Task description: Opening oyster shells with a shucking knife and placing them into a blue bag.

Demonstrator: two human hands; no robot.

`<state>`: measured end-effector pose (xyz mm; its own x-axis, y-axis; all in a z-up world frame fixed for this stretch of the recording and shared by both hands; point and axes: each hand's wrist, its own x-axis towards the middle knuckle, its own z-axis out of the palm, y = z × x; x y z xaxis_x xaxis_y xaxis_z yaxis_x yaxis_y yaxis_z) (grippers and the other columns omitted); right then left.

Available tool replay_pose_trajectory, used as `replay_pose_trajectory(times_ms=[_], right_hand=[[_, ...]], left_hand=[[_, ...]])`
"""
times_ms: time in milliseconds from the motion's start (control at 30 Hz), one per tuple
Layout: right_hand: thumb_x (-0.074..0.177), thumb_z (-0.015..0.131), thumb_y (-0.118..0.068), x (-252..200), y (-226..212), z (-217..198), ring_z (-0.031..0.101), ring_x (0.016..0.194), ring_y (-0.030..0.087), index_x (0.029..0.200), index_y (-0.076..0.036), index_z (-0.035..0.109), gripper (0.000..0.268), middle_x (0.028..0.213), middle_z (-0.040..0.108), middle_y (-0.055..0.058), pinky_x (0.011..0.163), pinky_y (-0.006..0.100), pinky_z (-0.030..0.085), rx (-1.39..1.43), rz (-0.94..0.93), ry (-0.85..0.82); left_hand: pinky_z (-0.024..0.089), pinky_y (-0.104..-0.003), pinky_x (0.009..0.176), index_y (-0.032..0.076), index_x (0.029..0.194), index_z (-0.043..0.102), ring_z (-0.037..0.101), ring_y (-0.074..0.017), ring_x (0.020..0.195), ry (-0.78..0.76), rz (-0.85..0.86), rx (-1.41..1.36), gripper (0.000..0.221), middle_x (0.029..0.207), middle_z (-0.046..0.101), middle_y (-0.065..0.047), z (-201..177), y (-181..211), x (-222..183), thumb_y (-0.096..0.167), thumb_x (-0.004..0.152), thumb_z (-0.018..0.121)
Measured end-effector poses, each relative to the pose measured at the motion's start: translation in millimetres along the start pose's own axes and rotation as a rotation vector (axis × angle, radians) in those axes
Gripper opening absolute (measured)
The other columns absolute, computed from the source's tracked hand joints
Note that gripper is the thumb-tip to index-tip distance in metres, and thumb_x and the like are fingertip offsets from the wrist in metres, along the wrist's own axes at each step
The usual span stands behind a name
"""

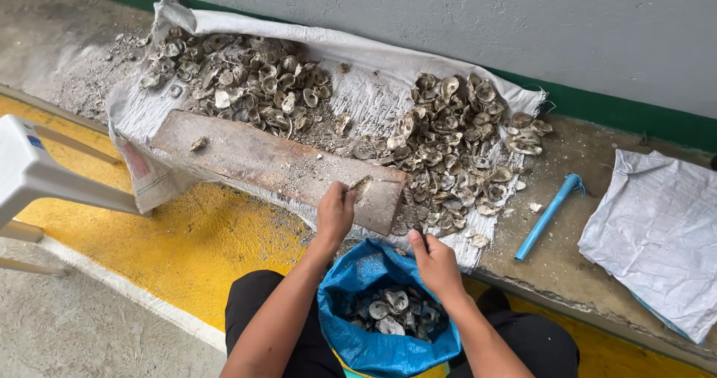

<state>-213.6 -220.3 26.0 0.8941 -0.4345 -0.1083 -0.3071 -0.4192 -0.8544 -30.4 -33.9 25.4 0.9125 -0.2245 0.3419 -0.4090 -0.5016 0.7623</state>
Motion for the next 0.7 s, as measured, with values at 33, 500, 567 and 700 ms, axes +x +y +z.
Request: replay_pose_trajectory(times_ms=[33,500,567,700], right_hand=[[0.103,0.056,-0.055,4,-5,-9,0.048,0.042,0.017,0.071,-0.002,0.058,0.061,0.05,0.052,0.005,0.044,0.04,0.041,0.01,-0.001,0.01],[0.099,0.063,-0.041,5,-21,-73,0.04,0.034,0.011,0.073,-0.008,0.052,0.044,0.051,0.044,-0.001,0.034,0.03,0.033,0.577,0.311,0.067],[0.099,0.063,-0.041,4,-14,-74,0.04,0.034,0.011,0.073,-0.008,0.052,0.044,0.051,0.044,-0.001,0.034,0.03,0.033,0.594,0.292,0.072],[0.098,0.064,-0.04,10,-14,-79,0.04,0.034,0.011,0.072,-0.007,0.051,0.044,0.051,0.044,-0.001,0.034,0.03,0.032,0.618,0.267,0.095]], left_hand=[[0.052,-0.047,0.066,0.001,0.096,0.059,0.066,-0.039,0.074,-0.004,0.013,0.004,0.017,0.083,0.07,-0.022,-5,13,-1,0.015,0.096,0.069],[0.057,-0.042,0.076,0.007,0.1,0.075,0.073,-0.0332,0.083,-1.015,-0.083,0.06,0.02,0.09,0.075,-0.017,21,23,-151,0.023,0.087,0.073],[0.057,-0.045,0.078,0.007,0.101,0.076,0.072,-0.0356,0.086,-1.071,0.021,0.12,0.022,0.092,0.075,-0.018,33,13,-147,0.022,0.085,0.075],[0.059,-0.044,0.08,0.012,0.099,0.079,0.074,-0.0334,0.082,-0.898,0.119,0.209,0.025,0.089,0.077,-0.016,32,55,-65,0.033,0.091,0.069]])
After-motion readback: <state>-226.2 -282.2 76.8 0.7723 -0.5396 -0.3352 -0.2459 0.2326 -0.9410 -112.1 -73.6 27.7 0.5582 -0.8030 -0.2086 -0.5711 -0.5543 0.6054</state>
